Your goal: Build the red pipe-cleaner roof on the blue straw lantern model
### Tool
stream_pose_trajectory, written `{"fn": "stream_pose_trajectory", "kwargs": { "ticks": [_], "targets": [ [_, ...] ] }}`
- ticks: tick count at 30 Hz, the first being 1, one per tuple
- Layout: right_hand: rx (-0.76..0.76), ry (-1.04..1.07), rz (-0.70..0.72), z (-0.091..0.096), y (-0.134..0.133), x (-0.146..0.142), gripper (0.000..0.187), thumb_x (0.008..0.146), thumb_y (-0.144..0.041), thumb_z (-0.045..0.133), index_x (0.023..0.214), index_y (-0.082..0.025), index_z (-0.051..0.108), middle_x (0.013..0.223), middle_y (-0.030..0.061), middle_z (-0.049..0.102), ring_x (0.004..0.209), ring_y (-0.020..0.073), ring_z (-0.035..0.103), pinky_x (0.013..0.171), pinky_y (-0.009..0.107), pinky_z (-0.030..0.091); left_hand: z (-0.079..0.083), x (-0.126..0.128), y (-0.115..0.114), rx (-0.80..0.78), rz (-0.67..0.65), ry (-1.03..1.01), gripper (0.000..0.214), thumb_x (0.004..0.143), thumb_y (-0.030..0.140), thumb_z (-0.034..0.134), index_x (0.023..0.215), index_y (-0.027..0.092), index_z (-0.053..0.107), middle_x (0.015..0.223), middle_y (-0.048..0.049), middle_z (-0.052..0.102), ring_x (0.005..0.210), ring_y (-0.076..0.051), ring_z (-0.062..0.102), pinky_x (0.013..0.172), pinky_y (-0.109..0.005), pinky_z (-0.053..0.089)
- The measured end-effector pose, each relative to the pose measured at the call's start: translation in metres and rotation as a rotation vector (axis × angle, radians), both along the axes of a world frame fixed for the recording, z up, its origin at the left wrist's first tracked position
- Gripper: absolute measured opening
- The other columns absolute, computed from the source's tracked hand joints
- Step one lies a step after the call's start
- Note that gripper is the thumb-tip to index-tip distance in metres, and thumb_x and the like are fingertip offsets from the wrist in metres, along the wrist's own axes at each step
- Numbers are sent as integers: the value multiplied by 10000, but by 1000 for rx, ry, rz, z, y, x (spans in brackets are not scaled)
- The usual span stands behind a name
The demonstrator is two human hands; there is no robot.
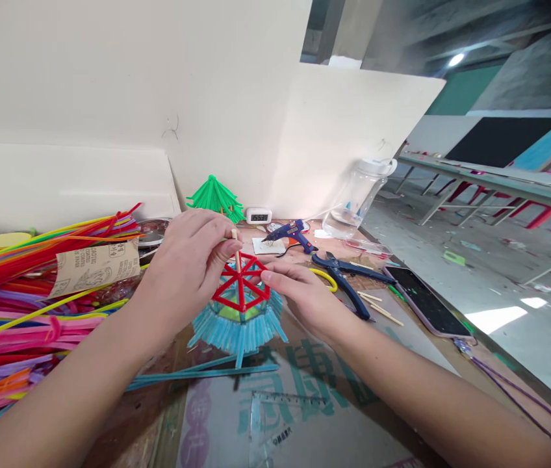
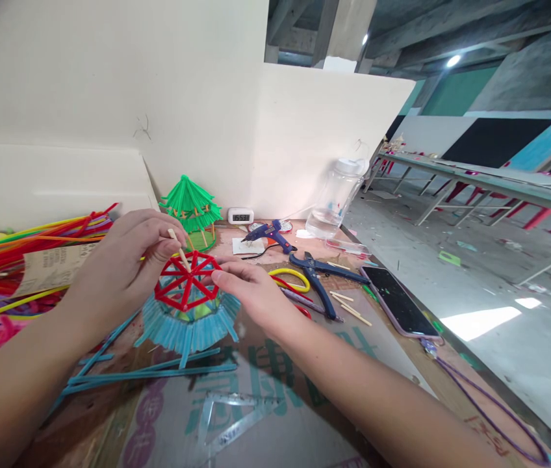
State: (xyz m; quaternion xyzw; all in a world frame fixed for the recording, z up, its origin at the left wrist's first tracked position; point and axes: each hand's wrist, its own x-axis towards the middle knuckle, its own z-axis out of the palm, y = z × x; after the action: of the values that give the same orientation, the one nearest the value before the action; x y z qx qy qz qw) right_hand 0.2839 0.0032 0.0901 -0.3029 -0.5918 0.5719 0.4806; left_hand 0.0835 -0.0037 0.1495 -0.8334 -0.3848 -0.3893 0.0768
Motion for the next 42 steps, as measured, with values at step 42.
{"fn": "stream_pose_trajectory", "kwargs": {
  "ticks": [42],
  "targets": [
    [465,-431,-340,52,-5,20,318,968,-492,500,1074,-214,613,1140,70,650,1099,222,572,953,357,413,17,-35,4,-407,7,-51,496,926,584,487,1272,237,569,1289,-90,615,1162,-289,587,943,-427,497]
  ]
}}
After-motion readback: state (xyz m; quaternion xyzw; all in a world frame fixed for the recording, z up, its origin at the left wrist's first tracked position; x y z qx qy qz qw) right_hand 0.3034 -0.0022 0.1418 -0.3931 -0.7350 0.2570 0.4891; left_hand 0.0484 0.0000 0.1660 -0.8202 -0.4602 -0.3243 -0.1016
